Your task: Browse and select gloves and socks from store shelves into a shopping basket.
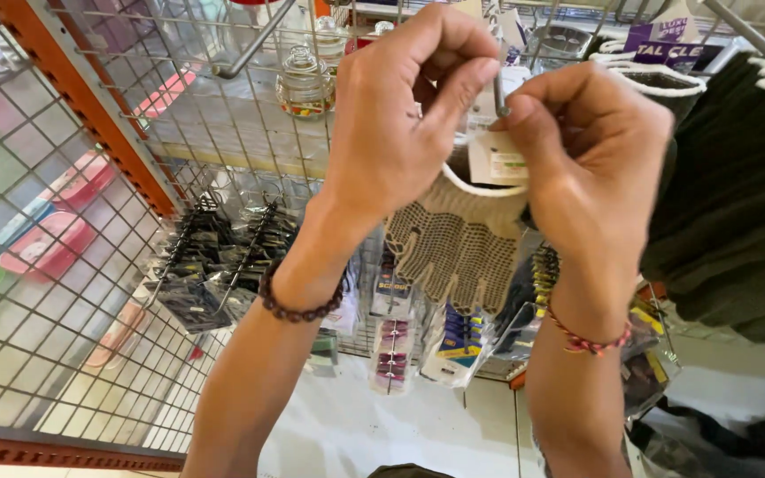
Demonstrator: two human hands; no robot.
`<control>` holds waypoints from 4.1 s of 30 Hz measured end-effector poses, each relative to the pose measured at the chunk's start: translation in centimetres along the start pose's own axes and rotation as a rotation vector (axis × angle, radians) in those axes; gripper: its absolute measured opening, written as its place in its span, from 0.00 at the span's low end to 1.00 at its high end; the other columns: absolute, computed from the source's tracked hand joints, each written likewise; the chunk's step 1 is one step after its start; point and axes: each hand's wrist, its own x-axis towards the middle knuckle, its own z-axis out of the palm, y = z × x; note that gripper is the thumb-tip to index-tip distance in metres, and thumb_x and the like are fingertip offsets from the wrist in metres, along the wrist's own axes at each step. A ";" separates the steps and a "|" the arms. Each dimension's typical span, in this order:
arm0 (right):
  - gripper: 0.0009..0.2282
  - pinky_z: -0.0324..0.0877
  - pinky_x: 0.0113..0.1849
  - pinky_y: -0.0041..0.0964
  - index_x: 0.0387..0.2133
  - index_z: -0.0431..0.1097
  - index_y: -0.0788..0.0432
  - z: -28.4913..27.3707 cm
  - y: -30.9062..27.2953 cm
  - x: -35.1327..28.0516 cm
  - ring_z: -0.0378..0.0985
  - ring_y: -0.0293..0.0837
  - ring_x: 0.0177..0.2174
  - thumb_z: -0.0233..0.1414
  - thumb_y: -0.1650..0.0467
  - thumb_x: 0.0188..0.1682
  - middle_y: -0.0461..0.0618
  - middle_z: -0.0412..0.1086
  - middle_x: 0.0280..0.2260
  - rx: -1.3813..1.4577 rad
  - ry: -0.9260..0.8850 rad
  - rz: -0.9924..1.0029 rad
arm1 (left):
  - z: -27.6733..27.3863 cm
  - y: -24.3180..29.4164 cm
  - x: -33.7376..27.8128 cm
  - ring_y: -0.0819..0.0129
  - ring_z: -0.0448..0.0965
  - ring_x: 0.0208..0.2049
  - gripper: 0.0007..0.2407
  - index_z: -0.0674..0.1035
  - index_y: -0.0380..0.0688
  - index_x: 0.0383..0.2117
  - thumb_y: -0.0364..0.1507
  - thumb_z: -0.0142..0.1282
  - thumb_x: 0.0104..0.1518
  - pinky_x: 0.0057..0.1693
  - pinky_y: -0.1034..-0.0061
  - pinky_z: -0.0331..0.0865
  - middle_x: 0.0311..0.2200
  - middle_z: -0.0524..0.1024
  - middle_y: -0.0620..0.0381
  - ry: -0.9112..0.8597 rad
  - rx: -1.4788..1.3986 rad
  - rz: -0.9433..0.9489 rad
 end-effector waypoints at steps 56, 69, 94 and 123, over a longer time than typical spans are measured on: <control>0.13 0.72 0.43 0.43 0.46 0.73 0.57 21.8 -5.6 -43.2 0.80 0.51 0.42 0.54 0.70 0.48 0.52 0.78 0.41 -0.037 -1.360 0.538 | -21.3 16.4 -76.5 0.53 0.81 0.33 0.11 0.80 0.39 0.40 0.28 0.60 0.52 0.43 0.64 0.75 0.33 0.79 0.45 0.399 0.731 -1.514; 0.17 0.72 0.48 0.42 0.51 0.70 0.49 23.7 -9.5 -50.5 0.78 0.51 0.46 0.55 0.66 0.47 0.52 0.76 0.44 -0.157 -1.585 0.684 | -40.1 20.0 -97.9 0.55 0.81 0.23 0.15 0.78 0.35 0.42 0.35 0.61 0.57 0.29 0.63 0.78 0.29 0.80 0.48 1.934 0.419 -1.814; 0.20 0.68 0.50 0.44 0.56 0.65 0.47 23.9 -10.9 -51.3 0.74 0.53 0.49 0.53 0.65 0.49 0.51 0.73 0.46 -0.344 -1.730 0.635 | -42.4 20.1 -101.0 0.63 0.82 0.21 0.14 0.86 0.51 0.43 0.30 0.65 0.48 0.30 0.68 0.76 0.29 0.83 0.50 1.358 0.922 -1.957; 0.22 0.67 0.53 0.41 0.59 0.63 0.49 20.5 -4.9 -45.3 0.73 0.52 0.52 0.51 0.63 0.50 0.52 0.71 0.53 -0.295 -1.487 0.734 | -39.8 20.3 -56.1 0.58 0.80 0.29 0.07 0.82 0.35 0.33 0.28 0.62 0.58 0.38 0.69 0.73 0.36 0.79 0.48 0.363 0.927 -1.217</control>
